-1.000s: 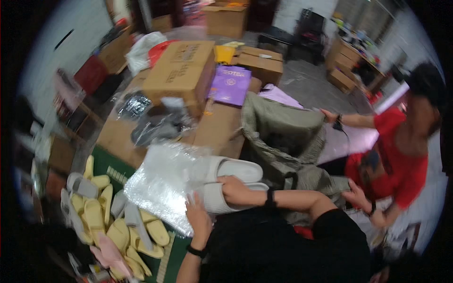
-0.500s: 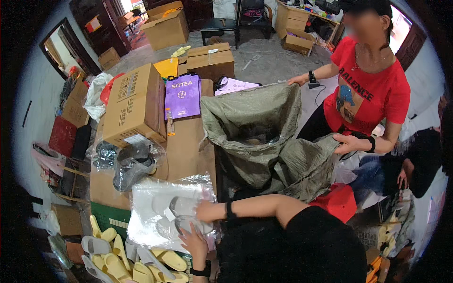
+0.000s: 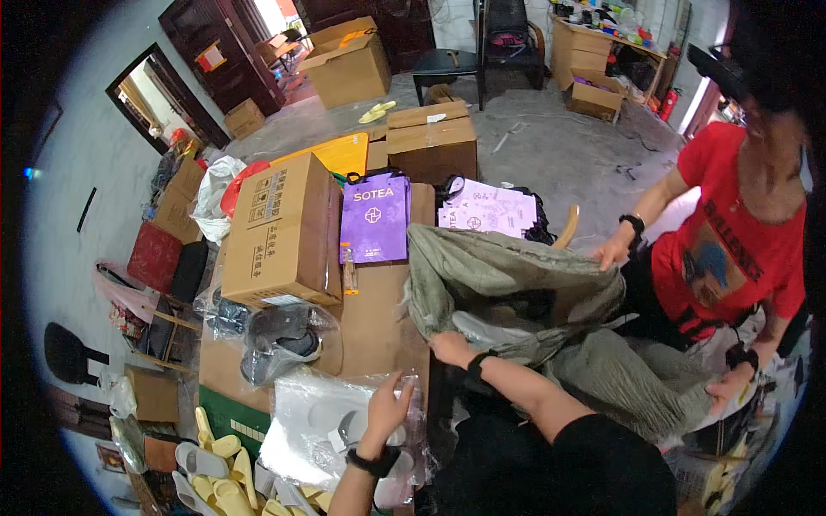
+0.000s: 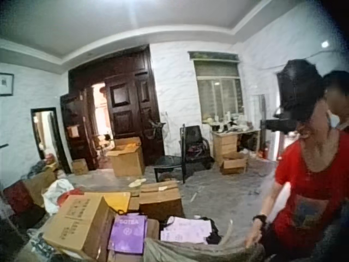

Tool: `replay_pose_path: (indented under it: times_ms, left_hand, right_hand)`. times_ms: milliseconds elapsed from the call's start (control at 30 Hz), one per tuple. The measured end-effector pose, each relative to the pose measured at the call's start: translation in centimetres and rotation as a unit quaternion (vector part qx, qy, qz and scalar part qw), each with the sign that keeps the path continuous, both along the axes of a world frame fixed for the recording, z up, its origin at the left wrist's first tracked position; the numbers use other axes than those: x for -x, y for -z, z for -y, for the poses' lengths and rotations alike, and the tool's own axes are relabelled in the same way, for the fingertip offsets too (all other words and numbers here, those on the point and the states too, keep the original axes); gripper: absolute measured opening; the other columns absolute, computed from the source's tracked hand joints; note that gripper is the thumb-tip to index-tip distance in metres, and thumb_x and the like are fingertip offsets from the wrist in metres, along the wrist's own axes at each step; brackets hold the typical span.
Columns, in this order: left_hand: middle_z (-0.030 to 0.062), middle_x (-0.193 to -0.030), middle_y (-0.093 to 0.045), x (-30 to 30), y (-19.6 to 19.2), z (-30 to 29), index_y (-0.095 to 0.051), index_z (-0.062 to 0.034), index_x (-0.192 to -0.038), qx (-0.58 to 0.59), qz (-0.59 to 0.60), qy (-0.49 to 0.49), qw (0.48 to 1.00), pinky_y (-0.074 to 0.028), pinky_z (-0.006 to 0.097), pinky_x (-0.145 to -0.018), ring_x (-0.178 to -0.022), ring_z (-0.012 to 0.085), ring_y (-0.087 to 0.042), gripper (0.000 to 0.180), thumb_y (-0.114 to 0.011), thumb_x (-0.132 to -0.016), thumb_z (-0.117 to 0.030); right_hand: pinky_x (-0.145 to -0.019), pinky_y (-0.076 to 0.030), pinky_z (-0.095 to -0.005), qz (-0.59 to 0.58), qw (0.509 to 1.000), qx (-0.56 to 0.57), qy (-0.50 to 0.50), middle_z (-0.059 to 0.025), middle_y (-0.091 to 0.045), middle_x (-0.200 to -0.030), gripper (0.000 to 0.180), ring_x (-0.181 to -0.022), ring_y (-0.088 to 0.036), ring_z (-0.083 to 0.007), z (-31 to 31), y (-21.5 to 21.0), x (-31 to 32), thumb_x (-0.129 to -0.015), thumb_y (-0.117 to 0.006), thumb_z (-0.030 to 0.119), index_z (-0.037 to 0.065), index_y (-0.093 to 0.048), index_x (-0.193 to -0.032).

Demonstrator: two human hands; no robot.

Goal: The recorder is placing various foam sliders/shoes into plastic bags and then into a large storage sack.

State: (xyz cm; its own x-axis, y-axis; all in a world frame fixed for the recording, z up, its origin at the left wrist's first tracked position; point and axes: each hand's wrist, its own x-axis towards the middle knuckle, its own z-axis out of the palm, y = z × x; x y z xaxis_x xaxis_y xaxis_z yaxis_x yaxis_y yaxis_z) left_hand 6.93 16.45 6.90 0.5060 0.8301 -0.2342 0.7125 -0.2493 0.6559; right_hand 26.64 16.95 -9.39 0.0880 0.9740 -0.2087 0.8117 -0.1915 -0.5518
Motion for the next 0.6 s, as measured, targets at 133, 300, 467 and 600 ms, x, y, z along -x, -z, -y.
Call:
replay_pose_path:
  times_ms: [133, 300, 467, 600]
  left_hand:
    - [0.0239, -0.111, -0.056, -7.2, 8.8, -9.2, -0.052, 0.0018, -0.117, 0.071, 0.079, -0.072, 0.992, -0.042, 0.04, -0.087, -0.106, 0.0391, -0.052, 0.054, -0.043, -0.089, -0.044]
    - [0.0115, -0.105, -0.061, -16.5, 10.7, -16.7, -0.055, -0.0062, -0.114, 0.392, 0.223, -0.175, 0.875, -0.046, 0.037, -0.08, -0.094, 0.0218, -0.058, 0.053, -0.04, -0.09, -0.051]
    - [0.0062, -0.101, -0.062, -24.4, 6.4, -20.1, -0.057, -0.0096, -0.109, 0.583, 0.329, -0.311, 0.674, -0.05, 0.037, -0.073, -0.086, 0.0218, -0.06, 0.045, -0.044, -0.089, -0.047]
    - [0.0125, -0.11, -0.058, -20.7, 14.7, -28.1, -0.055, -0.0039, -0.112, 0.495, 0.347, -0.341, 0.719, -0.047, 0.047, -0.079, -0.092, 0.0316, -0.058, 0.046, -0.05, -0.086, -0.041]
  right_hand:
    - [-0.067, -0.044, -0.0479, -0.196, 0.977, -0.07, 0.043, -0.0252, -0.058, -0.073, 0.039, -0.073, -0.054, -0.045, 0.9, -5.8, 0.5, -0.087, -0.049, 0.035, -0.002, -0.056, -0.079]
    - [-0.065, -0.045, -0.0482, -0.19, 0.98, -0.054, 0.016, -0.0235, -0.058, -0.071, 0.039, -0.072, -0.056, -0.0431, 3.0, -11.0, -3.9, -0.088, -0.045, 0.037, 0.0, -0.056, -0.081]
    - [-0.06, -0.047, -0.0486, -0.088, 0.995, -0.029, -0.025, -0.0198, -0.061, -0.07, 0.038, -0.066, -0.06, -0.0382, 2.4, -10.4, -5.7, -0.09, -0.042, 0.036, 0.003, -0.057, -0.081]
    - [-0.054, -0.046, -0.0462, -0.105, 0.986, -0.116, 0.056, -0.017, -0.059, -0.066, 0.031, -0.062, -0.059, -0.0363, -1.4, -11.6, -3.7, -0.088, -0.048, 0.031, 0.003, -0.054, -0.076]
